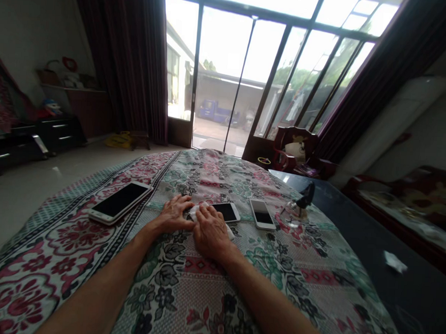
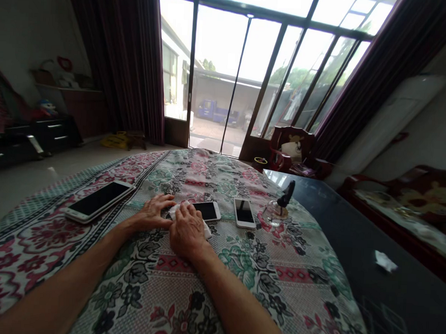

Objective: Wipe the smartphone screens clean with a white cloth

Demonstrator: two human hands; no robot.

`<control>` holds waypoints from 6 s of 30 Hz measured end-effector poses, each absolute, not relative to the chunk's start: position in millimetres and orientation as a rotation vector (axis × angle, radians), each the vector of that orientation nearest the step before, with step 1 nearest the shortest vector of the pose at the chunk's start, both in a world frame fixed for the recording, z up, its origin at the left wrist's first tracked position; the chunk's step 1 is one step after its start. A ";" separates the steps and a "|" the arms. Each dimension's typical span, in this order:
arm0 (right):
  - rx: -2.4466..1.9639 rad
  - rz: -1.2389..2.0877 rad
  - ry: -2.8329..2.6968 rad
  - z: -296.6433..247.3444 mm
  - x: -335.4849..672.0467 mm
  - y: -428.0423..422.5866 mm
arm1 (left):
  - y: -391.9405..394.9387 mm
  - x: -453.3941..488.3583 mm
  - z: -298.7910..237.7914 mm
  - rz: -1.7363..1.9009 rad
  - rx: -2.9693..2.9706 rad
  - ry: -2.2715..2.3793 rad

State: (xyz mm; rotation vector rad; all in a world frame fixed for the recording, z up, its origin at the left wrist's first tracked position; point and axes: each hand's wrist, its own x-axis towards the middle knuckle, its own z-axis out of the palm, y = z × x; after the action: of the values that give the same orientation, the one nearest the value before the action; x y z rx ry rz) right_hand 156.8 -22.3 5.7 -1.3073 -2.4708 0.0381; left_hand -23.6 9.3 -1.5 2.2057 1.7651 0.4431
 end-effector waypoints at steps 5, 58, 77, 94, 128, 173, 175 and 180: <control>-1.328 0.089 -2.437 9.7 165.1 -21.7 | 5.9 -22.5 6.6 0.364 2.201 1.758; -1.329 -0.019 -2.506 18.4 164.4 -30.7 | 11.2 -31.8 0.9 0.302 2.279 1.706; -1.794 -0.050 -2.184 17.4 206.9 12.5 | 10.0 -18.8 2.0 0.396 2.231 1.809; -1.463 -0.018 -2.374 12.1 159.9 -12.1 | 13.1 -18.4 -3.0 0.480 2.213 1.800; -1.299 0.007 -2.577 18.8 167.3 -31.3 | 14.6 -22.0 2.4 0.408 2.244 1.780; -1.829 -0.041 -2.120 13.5 217.1 20.3 | 17.5 -20.3 4.3 0.375 2.211 1.819; -1.808 -0.041 -2.139 11.5 213.7 20.3 | 18.5 -20.4 3.1 0.390 2.214 1.806; -1.678 -0.038 -2.248 9.1 198.9 18.2 | 18.6 -21.0 1.2 0.398 2.225 1.789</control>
State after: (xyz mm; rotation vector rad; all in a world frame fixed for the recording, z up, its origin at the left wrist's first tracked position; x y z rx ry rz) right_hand 198.9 18.2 9.1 -1.6784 -2.2481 -0.0379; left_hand -21.0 18.6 1.2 2.2249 1.7889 0.3976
